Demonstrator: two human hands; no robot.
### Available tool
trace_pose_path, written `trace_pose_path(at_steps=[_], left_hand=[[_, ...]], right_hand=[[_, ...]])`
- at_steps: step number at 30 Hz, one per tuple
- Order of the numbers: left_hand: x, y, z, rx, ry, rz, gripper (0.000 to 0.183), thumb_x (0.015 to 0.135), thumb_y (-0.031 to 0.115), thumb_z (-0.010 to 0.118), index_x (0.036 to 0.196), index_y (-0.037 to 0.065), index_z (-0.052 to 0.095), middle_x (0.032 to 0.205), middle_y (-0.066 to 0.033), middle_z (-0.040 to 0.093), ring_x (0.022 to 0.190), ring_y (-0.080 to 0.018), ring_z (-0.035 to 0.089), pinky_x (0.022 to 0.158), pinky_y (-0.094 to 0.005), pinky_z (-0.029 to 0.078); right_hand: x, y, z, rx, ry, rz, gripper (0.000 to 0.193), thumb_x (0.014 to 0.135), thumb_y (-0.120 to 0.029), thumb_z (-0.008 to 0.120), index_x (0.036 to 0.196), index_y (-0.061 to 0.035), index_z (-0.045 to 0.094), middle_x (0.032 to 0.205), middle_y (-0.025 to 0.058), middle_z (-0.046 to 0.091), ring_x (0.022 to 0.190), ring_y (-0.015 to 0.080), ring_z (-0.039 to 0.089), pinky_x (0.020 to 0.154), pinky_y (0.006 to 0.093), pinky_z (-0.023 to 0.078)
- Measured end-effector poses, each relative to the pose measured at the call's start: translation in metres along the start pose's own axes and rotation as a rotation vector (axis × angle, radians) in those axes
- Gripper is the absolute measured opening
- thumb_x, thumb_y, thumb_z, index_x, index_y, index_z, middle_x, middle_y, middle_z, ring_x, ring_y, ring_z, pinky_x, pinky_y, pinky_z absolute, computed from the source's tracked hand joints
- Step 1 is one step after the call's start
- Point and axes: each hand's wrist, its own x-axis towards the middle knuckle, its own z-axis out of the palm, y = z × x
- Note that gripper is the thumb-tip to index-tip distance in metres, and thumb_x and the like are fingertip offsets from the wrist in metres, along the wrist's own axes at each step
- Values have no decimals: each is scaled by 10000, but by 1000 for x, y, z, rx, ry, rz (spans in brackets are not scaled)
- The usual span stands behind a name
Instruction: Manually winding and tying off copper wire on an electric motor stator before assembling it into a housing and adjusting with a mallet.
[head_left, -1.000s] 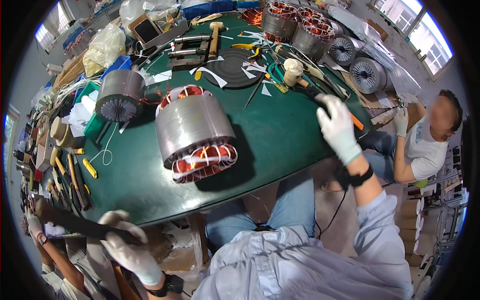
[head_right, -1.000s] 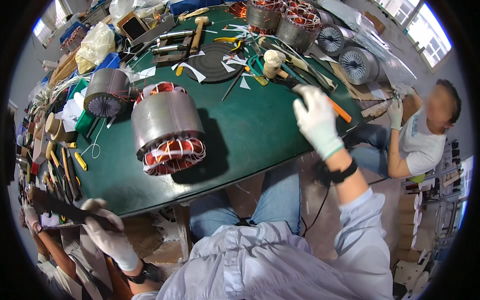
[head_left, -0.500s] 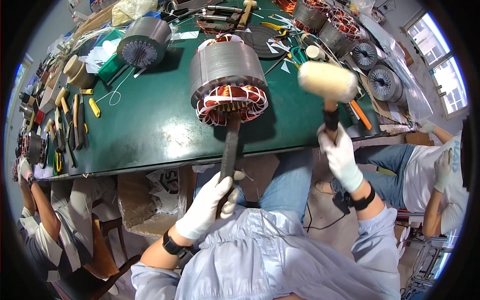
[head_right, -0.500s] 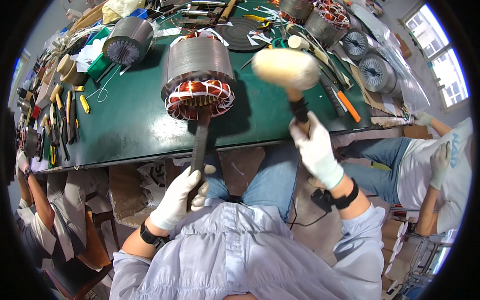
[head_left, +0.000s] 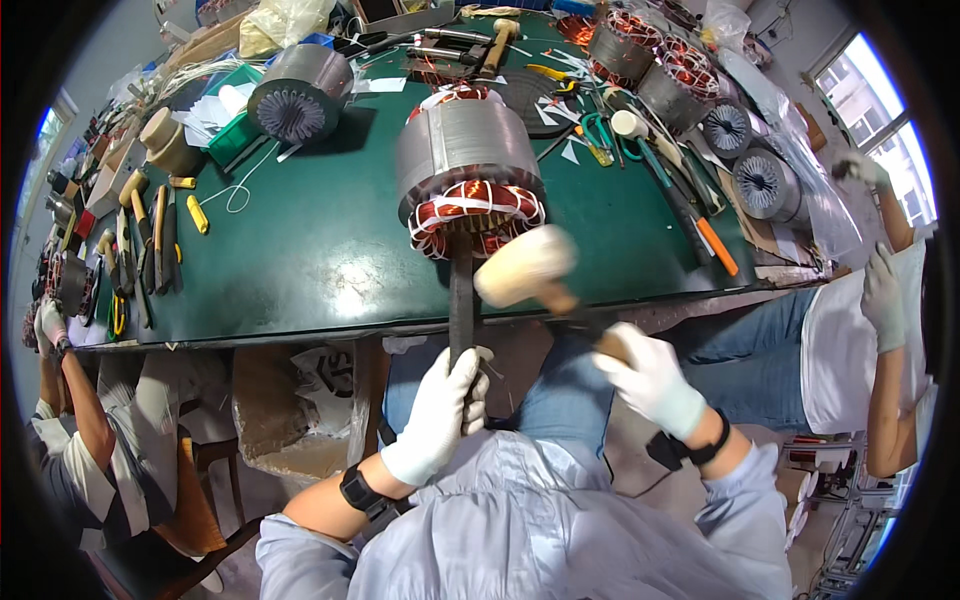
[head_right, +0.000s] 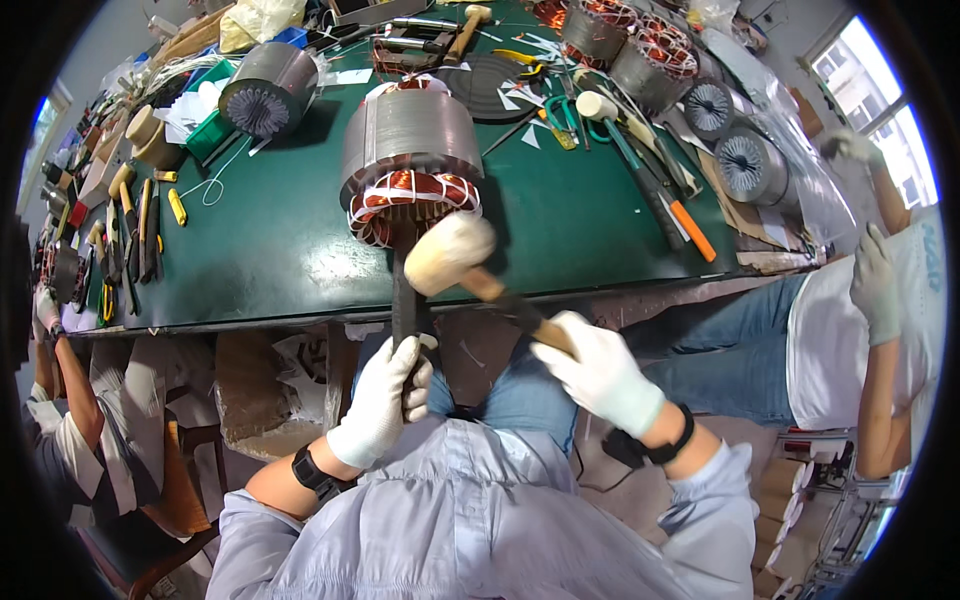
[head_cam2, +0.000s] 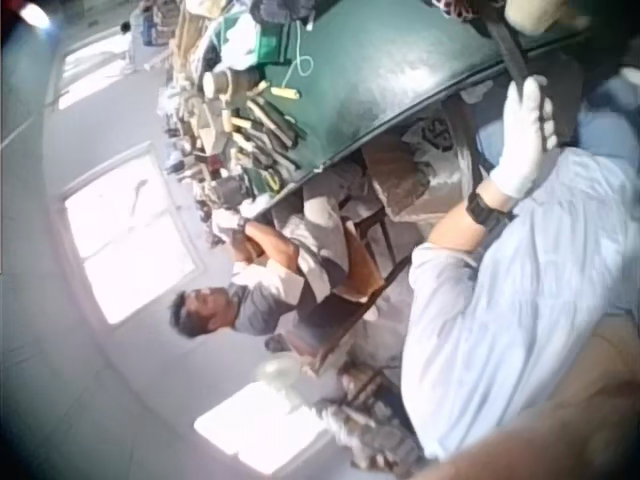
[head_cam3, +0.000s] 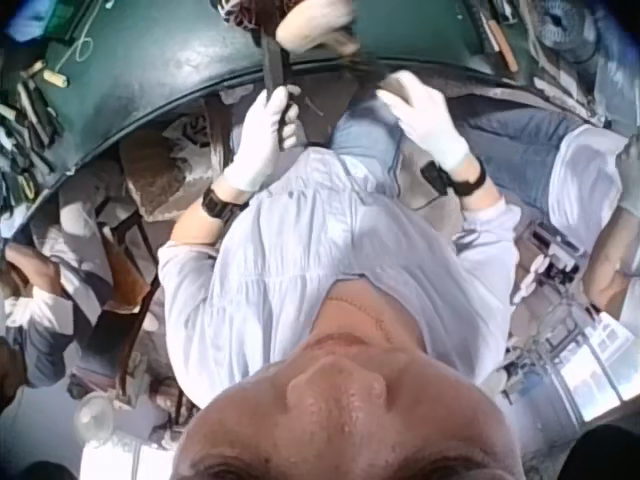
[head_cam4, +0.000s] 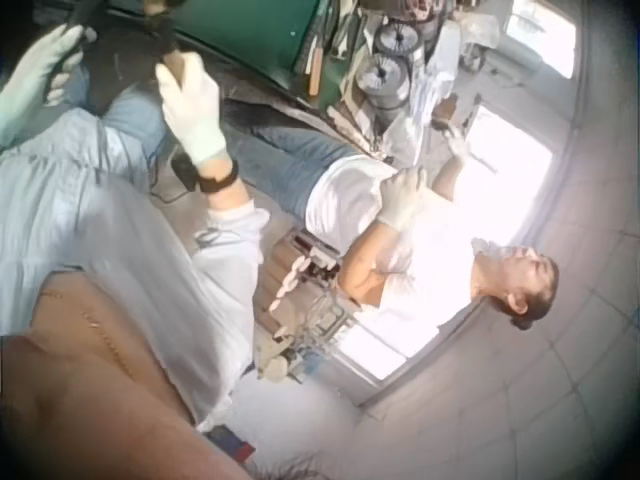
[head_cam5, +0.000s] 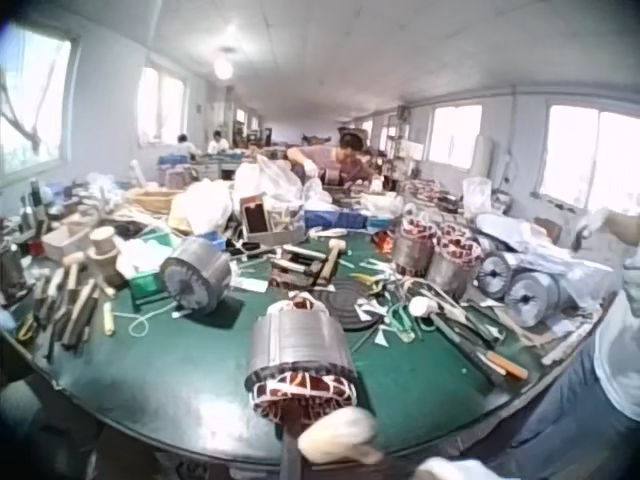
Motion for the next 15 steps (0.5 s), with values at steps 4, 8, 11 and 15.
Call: trace_pose_path(at_steps=[4, 8, 11, 15], left_hand=[[-1, -1, -4, 72, 97, 120, 299, 1047, 382, 539, 1174, 113, 510, 739, 33, 451, 489, -49, 329, 426, -227, 274], [6, -10, 9, 148, 97, 153, 320, 1036, 401, 557, 1174, 117, 508, 740, 32, 457, 485, -51, 347, 419, -229, 274], [-3, -14, 4, 112, 179, 139, 346, 1029, 423, 564, 1176, 115, 506, 741, 34, 454, 486, -52, 353, 423, -227, 275], [-3, -14, -3, 26, 192, 148, 354, 1027, 439, 562, 1176, 122, 505, 736, 36, 439, 491, -52, 334, 433, -225, 272]], right_hand=[[-5, -43, -61, 1214, 814, 335, 97, 939, -152, 617, 896, -84, 564, 746, 38, 579, 578, 142, 532, 501, 236, 449], [-57, -9, 83, 1359, 604, 425, 181, 970, -263, 603, 1004, -93, 551, 793, 88, 556, 626, 208, 530, 563, 396, 463], [-25, -30, 54, 1279, 702, 470, 169, 991, -256, 568, 978, -87, 561, 765, 67, 531, 605, 171, 504, 532, 355, 444], [-32, -45, -13, 1085, 873, 563, 215, 1035, -242, 499, 926, -75, 581, 709, 25, 481, 563, 96, 452, 469, 273, 407]])
